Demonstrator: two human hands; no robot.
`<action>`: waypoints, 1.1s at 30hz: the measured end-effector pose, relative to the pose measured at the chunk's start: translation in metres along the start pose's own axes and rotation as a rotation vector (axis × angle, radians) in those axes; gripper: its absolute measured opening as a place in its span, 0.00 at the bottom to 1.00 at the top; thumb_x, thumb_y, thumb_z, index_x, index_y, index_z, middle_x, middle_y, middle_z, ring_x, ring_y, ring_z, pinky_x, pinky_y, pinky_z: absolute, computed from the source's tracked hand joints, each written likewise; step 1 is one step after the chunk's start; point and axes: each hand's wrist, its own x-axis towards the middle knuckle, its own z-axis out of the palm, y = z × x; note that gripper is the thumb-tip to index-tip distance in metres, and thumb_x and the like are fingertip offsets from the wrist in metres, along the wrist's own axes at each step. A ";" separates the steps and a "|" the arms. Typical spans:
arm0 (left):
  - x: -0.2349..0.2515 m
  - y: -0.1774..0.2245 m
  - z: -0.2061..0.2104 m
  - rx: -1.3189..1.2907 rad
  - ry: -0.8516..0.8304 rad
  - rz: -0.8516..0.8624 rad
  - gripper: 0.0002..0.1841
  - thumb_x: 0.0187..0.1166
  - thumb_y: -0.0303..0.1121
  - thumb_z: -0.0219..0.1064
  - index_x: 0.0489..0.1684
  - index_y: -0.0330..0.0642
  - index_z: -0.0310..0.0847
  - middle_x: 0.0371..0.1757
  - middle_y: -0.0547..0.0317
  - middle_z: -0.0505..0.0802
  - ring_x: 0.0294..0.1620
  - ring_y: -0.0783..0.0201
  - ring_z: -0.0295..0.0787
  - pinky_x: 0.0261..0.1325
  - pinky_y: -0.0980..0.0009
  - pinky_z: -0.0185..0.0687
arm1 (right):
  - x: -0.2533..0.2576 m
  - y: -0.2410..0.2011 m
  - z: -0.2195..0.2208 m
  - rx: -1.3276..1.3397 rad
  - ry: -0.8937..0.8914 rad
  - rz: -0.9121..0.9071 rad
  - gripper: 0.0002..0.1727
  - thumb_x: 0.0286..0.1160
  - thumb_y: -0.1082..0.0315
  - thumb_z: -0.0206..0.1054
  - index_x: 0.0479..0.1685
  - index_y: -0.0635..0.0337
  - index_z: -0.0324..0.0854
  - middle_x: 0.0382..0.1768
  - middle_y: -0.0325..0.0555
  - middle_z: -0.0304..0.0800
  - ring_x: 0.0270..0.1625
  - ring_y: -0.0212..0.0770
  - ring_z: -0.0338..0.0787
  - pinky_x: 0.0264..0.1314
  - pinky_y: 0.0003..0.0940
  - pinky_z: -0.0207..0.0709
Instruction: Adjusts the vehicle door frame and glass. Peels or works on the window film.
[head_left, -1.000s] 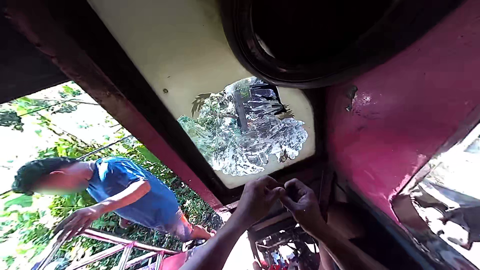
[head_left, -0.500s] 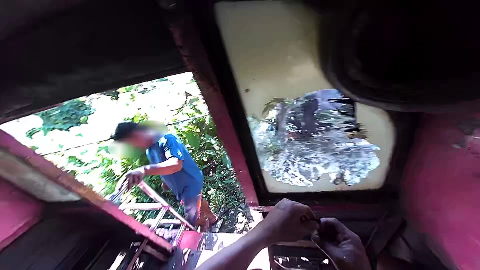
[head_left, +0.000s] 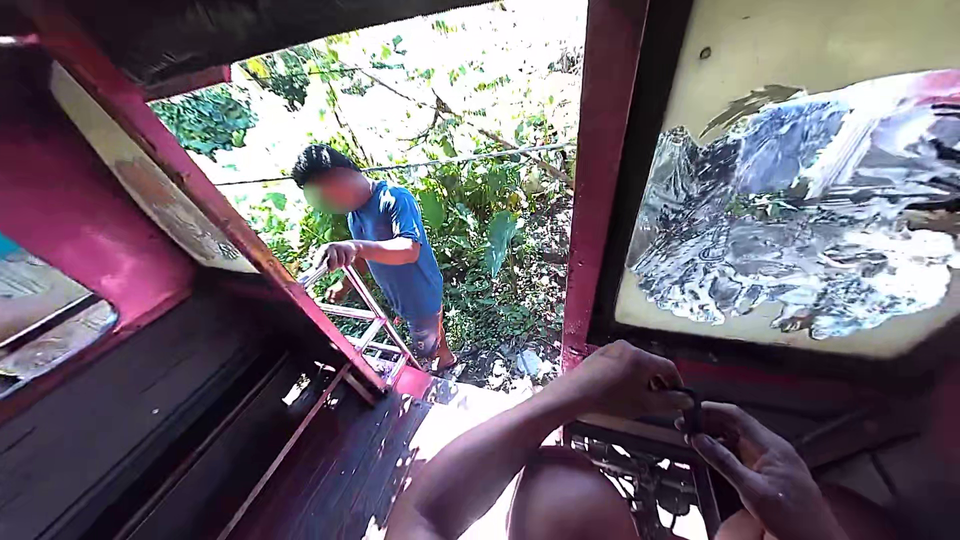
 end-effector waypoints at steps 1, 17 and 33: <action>-0.002 0.002 -0.001 -0.006 -0.007 0.008 0.13 0.83 0.34 0.68 0.46 0.28 0.89 0.39 0.44 0.94 0.42 0.56 0.93 0.53 0.56 0.86 | 0.000 -0.003 0.006 -0.021 0.036 -0.043 0.14 0.73 0.59 0.69 0.50 0.57 0.86 0.39 0.28 0.95 0.40 0.17 0.91 0.45 0.16 0.86; 0.026 -0.034 -0.086 -0.084 1.086 0.110 0.31 0.78 0.34 0.68 0.76 0.27 0.61 0.69 0.41 0.80 0.61 0.61 0.85 0.56 0.66 0.85 | 0.050 -0.061 -0.042 -0.439 0.160 -0.234 0.09 0.72 0.71 0.71 0.48 0.60 0.89 0.32 0.37 0.90 0.29 0.23 0.85 0.34 0.22 0.82; 0.047 -0.060 -0.085 -0.425 0.971 0.020 0.19 0.80 0.34 0.67 0.61 0.28 0.79 0.46 0.44 0.92 0.47 0.59 0.90 0.57 0.55 0.87 | 0.147 -0.077 -0.014 -1.038 -0.598 -0.185 0.05 0.75 0.65 0.76 0.32 0.50 0.89 0.31 0.40 0.90 0.35 0.45 0.90 0.38 0.54 0.82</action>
